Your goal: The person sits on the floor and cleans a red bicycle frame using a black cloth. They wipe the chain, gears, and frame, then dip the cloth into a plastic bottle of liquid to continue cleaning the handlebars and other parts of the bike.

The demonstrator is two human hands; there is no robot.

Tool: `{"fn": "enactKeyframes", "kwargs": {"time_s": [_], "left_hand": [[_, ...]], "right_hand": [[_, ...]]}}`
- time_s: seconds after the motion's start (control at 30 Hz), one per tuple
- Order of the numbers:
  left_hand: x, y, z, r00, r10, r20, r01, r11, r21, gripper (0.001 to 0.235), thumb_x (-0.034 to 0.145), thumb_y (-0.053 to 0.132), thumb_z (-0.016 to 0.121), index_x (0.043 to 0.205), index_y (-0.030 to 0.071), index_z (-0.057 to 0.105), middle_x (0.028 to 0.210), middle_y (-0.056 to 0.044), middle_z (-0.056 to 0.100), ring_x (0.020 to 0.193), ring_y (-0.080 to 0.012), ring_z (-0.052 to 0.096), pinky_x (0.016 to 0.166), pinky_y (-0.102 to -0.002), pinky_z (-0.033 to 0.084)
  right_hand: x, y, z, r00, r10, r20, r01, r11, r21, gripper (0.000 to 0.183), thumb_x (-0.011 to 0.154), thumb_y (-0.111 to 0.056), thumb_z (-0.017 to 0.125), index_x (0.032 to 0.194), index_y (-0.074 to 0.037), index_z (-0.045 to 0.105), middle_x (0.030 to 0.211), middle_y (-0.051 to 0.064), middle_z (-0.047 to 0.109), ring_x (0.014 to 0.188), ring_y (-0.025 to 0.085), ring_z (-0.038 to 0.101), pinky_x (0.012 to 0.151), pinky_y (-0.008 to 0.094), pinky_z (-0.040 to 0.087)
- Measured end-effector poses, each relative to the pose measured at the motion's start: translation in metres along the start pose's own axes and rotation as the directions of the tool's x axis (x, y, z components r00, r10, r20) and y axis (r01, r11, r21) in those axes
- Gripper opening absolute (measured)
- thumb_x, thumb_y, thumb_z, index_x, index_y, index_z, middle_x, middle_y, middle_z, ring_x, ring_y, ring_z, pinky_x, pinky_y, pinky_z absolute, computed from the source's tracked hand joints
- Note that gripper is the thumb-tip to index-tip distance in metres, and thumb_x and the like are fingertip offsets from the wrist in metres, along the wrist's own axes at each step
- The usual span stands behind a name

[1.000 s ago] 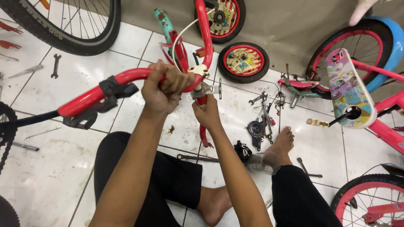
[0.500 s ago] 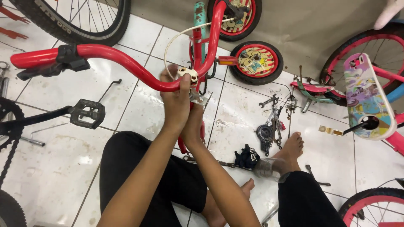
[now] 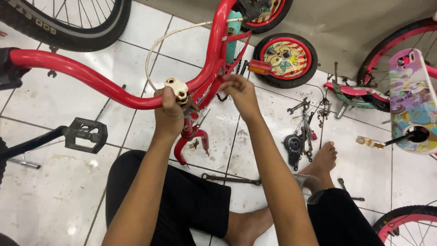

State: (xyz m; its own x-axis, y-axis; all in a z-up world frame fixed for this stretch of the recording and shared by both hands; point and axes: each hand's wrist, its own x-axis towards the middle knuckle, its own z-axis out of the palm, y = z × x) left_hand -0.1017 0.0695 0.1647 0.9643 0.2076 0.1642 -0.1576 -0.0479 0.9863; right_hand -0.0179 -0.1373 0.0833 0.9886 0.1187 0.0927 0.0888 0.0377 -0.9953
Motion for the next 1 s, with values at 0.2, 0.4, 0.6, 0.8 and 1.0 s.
{"fn": "enactKeyframes", "kwargs": {"time_s": [0.2,0.4,0.6,0.8,1.0], "left_hand": [[0.014,0.003,-0.014,0.99,-0.08,0.119,0.108,0.961,-0.253,0.063,0.087,0.057,0.034,0.09,0.0,0.062,0.061,-0.004,0.056,0.05,-0.0141,0.051,0.048,-0.027,0.048],[0.03,-0.008,-0.031,0.983,-0.152,0.104,0.174,0.953,-0.248,0.071,0.084,0.071,0.028,0.085,0.007,0.061,0.063,-0.002,0.055,0.054,-0.0129,0.052,0.053,-0.026,0.043],[0.047,-0.008,-0.041,0.971,-0.218,0.093,0.233,0.949,-0.213,0.072,0.084,0.07,0.025,0.085,0.008,0.062,0.055,0.0,0.053,0.046,-0.0173,0.058,0.047,-0.031,0.047],[0.063,0.0,-0.049,0.978,-0.195,0.08,0.21,0.939,-0.273,0.042,0.092,0.045,0.039,0.089,0.007,0.056,0.063,-0.005,0.056,0.051,-0.0137,0.051,0.047,-0.028,0.046],[0.076,-0.008,-0.06,0.989,-0.139,0.04,0.145,0.955,-0.26,0.035,0.094,0.041,0.049,0.087,0.008,0.057,0.056,-0.002,0.052,0.044,-0.0126,0.05,0.041,-0.026,0.046]], "right_hand": [[0.092,-0.002,0.012,0.968,-0.247,-0.037,0.22,0.915,-0.337,0.064,0.087,-0.013,0.077,0.142,-0.005,0.046,0.123,0.017,0.064,0.116,0.029,0.065,0.106,0.046,0.05],[0.116,0.025,0.009,0.989,-0.111,0.094,0.134,0.945,-0.298,0.057,0.106,-0.023,0.055,0.153,-0.012,0.025,0.118,0.023,0.074,0.093,0.026,0.079,0.071,0.034,0.067],[0.104,0.045,0.0,0.972,-0.232,-0.029,0.203,0.897,-0.393,0.068,0.106,-0.011,0.057,0.159,-0.015,0.014,0.153,0.03,0.048,0.117,0.038,0.074,0.094,0.046,0.068],[0.052,0.039,-0.004,0.946,-0.266,-0.188,0.149,0.866,-0.478,0.06,0.106,-0.01,0.053,0.155,-0.009,0.018,0.138,0.023,0.059,0.107,0.026,0.072,0.088,0.038,0.058],[0.015,0.027,0.004,0.934,-0.269,-0.235,0.11,0.843,-0.527,0.053,0.107,-0.013,0.052,0.151,-0.007,0.023,0.128,0.022,0.06,0.104,0.028,0.068,0.091,0.041,0.054]]}}
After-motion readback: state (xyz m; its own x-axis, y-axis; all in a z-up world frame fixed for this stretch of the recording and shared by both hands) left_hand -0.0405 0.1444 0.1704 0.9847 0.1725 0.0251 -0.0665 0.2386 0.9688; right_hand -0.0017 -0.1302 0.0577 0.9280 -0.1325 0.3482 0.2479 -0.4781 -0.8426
